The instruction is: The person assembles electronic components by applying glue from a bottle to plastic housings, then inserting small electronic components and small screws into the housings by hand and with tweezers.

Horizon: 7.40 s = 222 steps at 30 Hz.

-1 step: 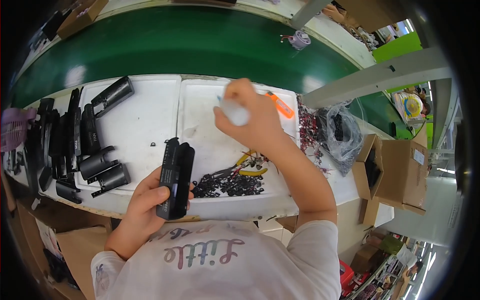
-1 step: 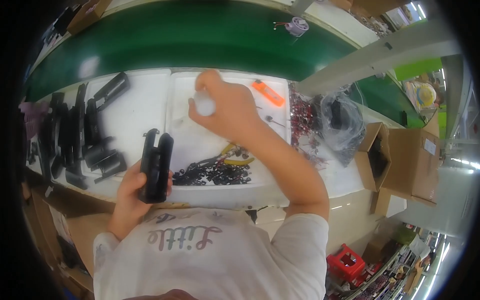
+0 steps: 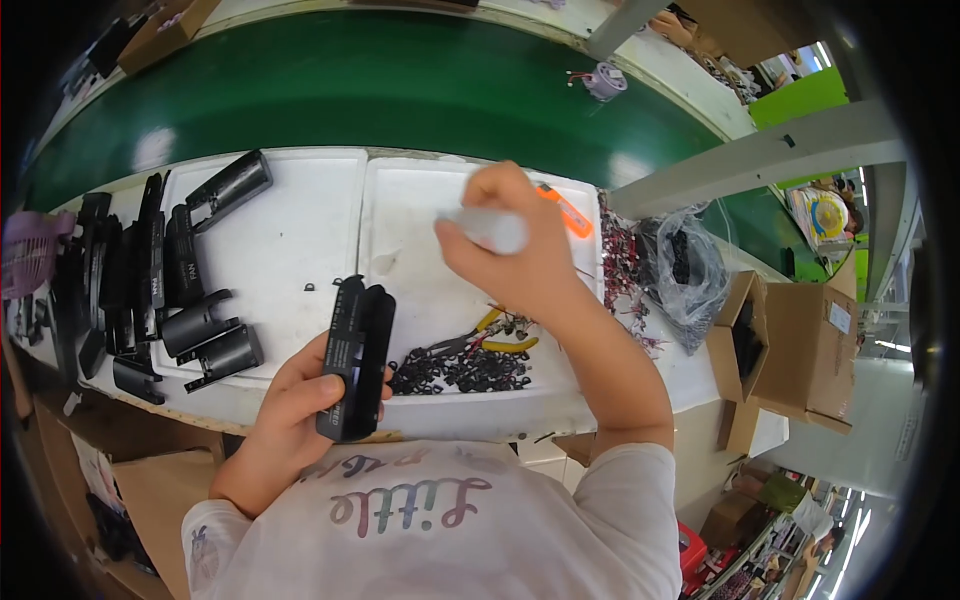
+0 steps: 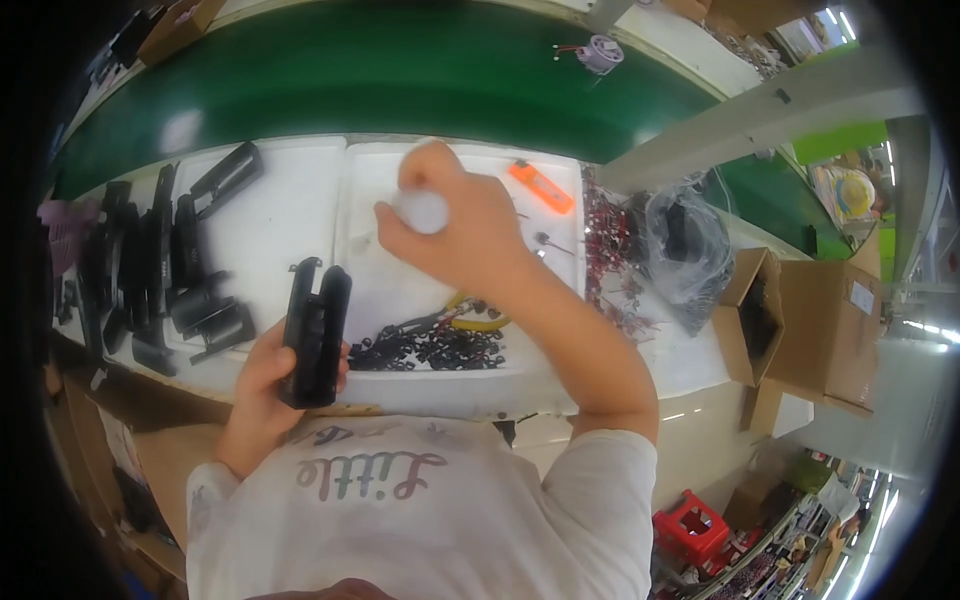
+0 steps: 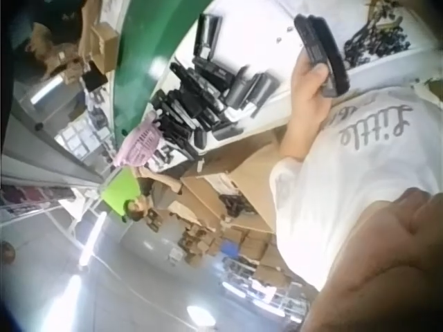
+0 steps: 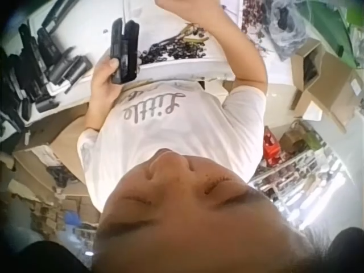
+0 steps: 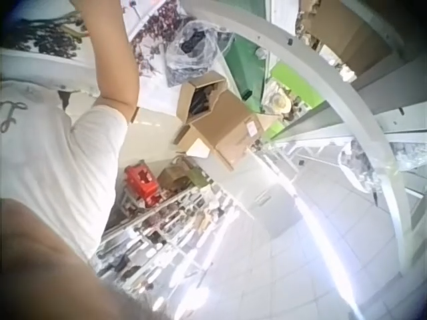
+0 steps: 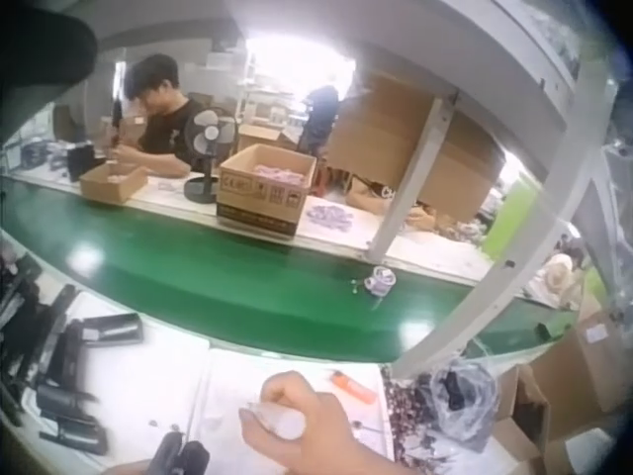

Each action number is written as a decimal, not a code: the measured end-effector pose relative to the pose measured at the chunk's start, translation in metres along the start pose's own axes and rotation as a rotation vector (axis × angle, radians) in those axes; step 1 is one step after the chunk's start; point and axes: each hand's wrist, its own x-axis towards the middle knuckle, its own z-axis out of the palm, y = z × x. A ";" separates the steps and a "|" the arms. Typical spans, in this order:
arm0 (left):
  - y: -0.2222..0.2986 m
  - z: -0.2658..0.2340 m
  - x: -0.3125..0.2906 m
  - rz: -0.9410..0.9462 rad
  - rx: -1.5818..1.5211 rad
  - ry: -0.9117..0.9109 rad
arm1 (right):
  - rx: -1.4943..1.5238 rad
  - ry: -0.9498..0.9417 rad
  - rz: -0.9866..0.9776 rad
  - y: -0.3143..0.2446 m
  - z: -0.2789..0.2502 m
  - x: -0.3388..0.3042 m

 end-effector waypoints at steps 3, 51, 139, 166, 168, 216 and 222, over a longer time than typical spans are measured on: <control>0.000 0.003 -0.001 -0.025 -0.010 -0.052 | 0.456 0.143 0.002 -0.018 -0.009 -0.022; 0.001 0.011 -0.005 -0.040 0.037 -0.138 | 0.615 -0.050 -0.071 -0.042 -0.017 -0.036; -0.017 -0.004 0.013 -0.116 -0.245 -0.192 | 1.184 -0.234 0.592 -0.026 -0.022 -0.058; -0.017 0.005 0.013 -0.122 -0.197 -0.239 | 0.157 -0.017 0.002 -0.042 0.011 -0.044; -0.017 0.006 0.013 -0.112 -0.179 -0.236 | 0.157 -0.009 0.000 -0.042 0.012 -0.044; 0.042 -0.041 -0.040 0.510 2.105 0.662 | -0.624 0.085 -0.006 0.112 -0.025 0.045; 0.037 -0.041 -0.019 0.567 2.010 0.507 | -0.390 0.171 -0.237 0.062 -0.018 0.021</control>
